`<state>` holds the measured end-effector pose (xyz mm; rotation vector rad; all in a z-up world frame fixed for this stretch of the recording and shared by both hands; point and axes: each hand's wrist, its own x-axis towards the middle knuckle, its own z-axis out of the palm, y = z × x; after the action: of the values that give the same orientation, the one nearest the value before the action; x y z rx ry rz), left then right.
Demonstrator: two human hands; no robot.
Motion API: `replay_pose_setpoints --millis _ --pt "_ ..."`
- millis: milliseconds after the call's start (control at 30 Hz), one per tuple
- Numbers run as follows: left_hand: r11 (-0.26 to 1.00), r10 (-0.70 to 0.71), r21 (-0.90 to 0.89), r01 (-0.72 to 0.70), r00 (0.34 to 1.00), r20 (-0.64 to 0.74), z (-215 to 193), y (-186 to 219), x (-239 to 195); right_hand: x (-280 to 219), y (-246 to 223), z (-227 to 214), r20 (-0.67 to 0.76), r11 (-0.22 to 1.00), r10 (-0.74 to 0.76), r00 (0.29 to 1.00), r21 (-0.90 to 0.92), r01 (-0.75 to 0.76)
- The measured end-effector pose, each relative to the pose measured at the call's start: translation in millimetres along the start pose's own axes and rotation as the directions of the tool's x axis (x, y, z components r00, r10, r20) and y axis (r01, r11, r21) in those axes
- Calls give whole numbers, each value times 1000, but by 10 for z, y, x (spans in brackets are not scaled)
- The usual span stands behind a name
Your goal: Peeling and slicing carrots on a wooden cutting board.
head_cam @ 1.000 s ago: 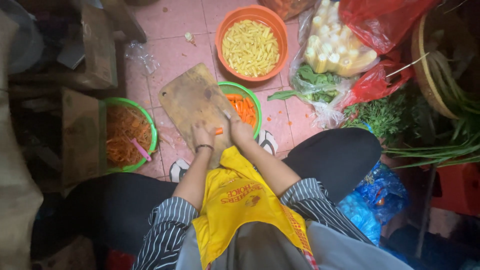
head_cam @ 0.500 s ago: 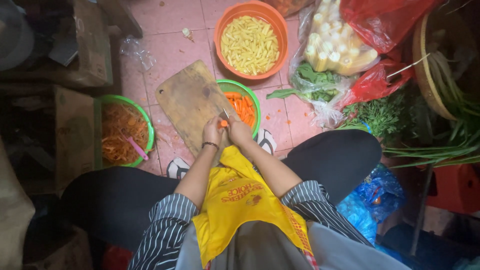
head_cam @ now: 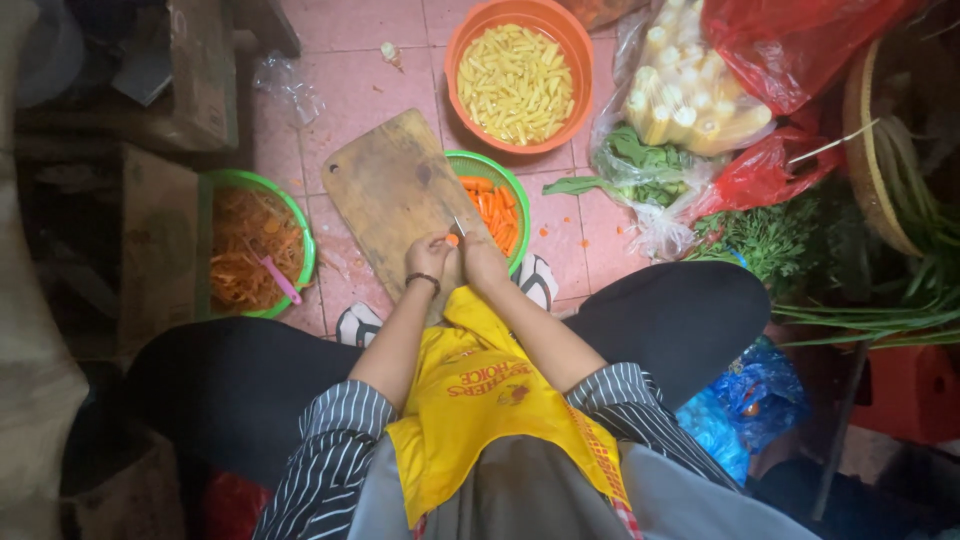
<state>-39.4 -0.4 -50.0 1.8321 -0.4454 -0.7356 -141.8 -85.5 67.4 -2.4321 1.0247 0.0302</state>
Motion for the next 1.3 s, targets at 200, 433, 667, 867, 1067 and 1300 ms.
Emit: replay_pose_setpoints --millis 200,433,667,867,1067,1300 --pt "955 -130 -269 127 991 5 114 -287 129 -7 -25 -136 45 996 31 998 -81 -28" --pt "970 -193 -158 184 980 -43 86 -92 88 -79 -135 -224 -43 991 -68 997 -115 63" --pt "966 -144 -224 131 989 -43 166 -285 136 -5 -56 -18 24 990 -49 999 -133 52" --pt "946 -149 -295 133 988 -34 164 -265 131 68 -7 169 56 986 -32 998 -160 40" --pt "979 -137 -164 117 984 -112 239 -375 144 29 -98 234 -1 982 -79 997 -174 78" --pt "997 77 39 -71 984 -162 111 85 -38 169 143 491 73 988 -22 997 -148 32"
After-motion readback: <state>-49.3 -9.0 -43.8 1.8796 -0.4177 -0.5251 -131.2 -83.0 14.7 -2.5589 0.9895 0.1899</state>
